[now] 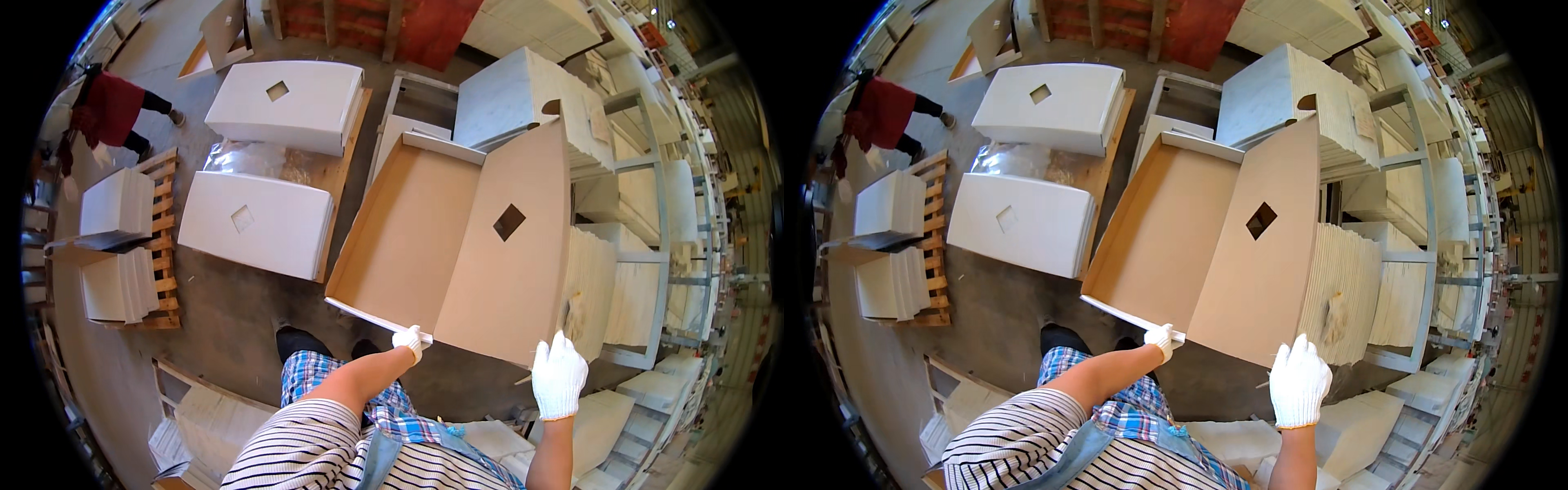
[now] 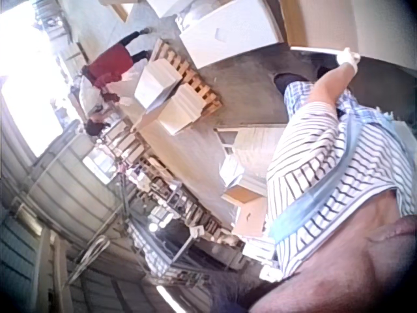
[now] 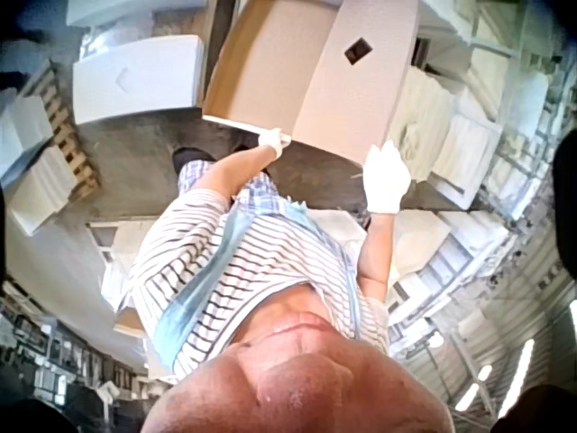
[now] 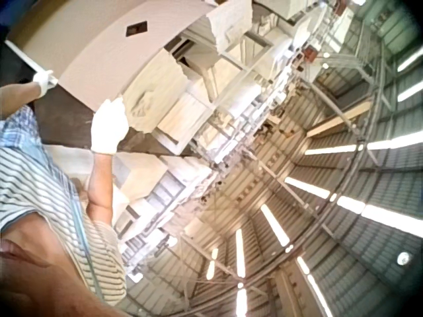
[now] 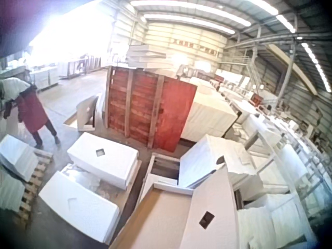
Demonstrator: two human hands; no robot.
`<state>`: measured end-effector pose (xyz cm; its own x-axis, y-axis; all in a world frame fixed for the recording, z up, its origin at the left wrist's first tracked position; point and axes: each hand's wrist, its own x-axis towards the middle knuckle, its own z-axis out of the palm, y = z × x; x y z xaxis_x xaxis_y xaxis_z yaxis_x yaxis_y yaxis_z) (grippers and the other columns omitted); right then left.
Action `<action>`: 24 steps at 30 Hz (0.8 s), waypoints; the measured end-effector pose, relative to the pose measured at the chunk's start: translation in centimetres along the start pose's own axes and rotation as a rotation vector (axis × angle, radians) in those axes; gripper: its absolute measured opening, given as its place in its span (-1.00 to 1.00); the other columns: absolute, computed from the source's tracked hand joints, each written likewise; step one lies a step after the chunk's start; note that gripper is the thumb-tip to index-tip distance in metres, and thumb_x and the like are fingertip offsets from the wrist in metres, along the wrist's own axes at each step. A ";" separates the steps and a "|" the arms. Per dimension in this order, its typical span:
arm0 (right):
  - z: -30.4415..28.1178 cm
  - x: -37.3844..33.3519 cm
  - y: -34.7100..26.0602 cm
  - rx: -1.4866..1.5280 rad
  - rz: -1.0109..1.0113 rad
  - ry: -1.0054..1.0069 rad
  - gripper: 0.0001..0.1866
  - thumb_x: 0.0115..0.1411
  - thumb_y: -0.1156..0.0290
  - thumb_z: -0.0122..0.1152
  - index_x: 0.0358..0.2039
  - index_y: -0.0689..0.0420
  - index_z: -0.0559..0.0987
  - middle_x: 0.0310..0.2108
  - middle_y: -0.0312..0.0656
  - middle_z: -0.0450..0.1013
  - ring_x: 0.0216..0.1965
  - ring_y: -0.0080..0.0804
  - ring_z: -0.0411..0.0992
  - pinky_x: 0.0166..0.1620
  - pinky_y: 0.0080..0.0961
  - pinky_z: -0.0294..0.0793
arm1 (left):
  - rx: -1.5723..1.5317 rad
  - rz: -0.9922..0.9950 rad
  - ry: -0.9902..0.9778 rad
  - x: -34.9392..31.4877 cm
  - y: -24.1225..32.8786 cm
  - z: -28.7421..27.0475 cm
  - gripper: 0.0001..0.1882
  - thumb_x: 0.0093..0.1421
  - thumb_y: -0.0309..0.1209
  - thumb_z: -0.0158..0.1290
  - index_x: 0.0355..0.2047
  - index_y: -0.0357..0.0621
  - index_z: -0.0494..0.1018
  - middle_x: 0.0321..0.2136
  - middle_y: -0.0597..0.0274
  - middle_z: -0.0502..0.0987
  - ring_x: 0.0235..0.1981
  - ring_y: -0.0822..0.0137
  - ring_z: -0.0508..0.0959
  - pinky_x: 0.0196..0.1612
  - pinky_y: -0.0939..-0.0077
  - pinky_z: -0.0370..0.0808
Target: The person repeatedly picks up white flat-pack furniture panels, wraps each in a clear plastic sheet, and places them into cardboard boxes on a wooden pallet. The person also handles cardboard box flaps and inserts panels into boxes one at a time.
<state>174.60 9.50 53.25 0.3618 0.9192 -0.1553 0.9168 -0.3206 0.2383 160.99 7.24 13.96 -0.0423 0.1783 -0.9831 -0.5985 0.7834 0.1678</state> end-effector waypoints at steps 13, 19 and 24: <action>-0.3 3.0 3.3 0.001 0.012 -0.010 -0.61 0.24 0.27 0.09 -0.07 0.34 0.51 -0.33 0.09 0.52 -0.42 -0.01 0.55 -0.32 -0.17 0.52 | -0.069 -0.065 -0.020 0.9 -5.7 6.1 -0.75 0.18 -0.46 0.16 -0.19 -0.35 0.43 -0.32 -0.03 0.56 -0.42 0.07 0.63 -0.43 0.11 0.70; 2.0 5.9 2.4 -0.042 -0.065 0.004 -0.60 0.25 0.26 0.07 -0.07 0.35 0.52 -0.35 0.09 0.53 -0.44 -0.04 0.55 -0.32 -0.19 0.54 | -0.048 -0.109 -0.034 4.1 -5.8 6.8 -0.70 0.22 -0.41 0.15 -0.15 -0.37 0.39 -0.25 -0.11 0.55 -0.30 -0.01 0.64 -0.32 0.08 0.69; 7.1 8.8 2.0 -0.071 -0.117 -0.006 -0.60 0.26 0.27 0.04 -0.05 0.34 0.48 -0.40 0.05 0.52 -0.46 -0.11 0.57 -0.39 -0.26 0.55 | 0.379 -0.144 -0.528 6.9 -4.0 6.6 -0.35 0.29 -0.04 0.05 0.16 -0.33 0.27 0.10 -0.20 0.39 0.11 -0.08 0.40 0.07 -0.07 0.46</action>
<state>180.87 15.31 45.52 0.2539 0.9480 -0.1917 0.9385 -0.1936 0.2857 168.33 9.29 7.01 0.4721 0.2487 -0.8457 -0.2422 0.9591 0.1469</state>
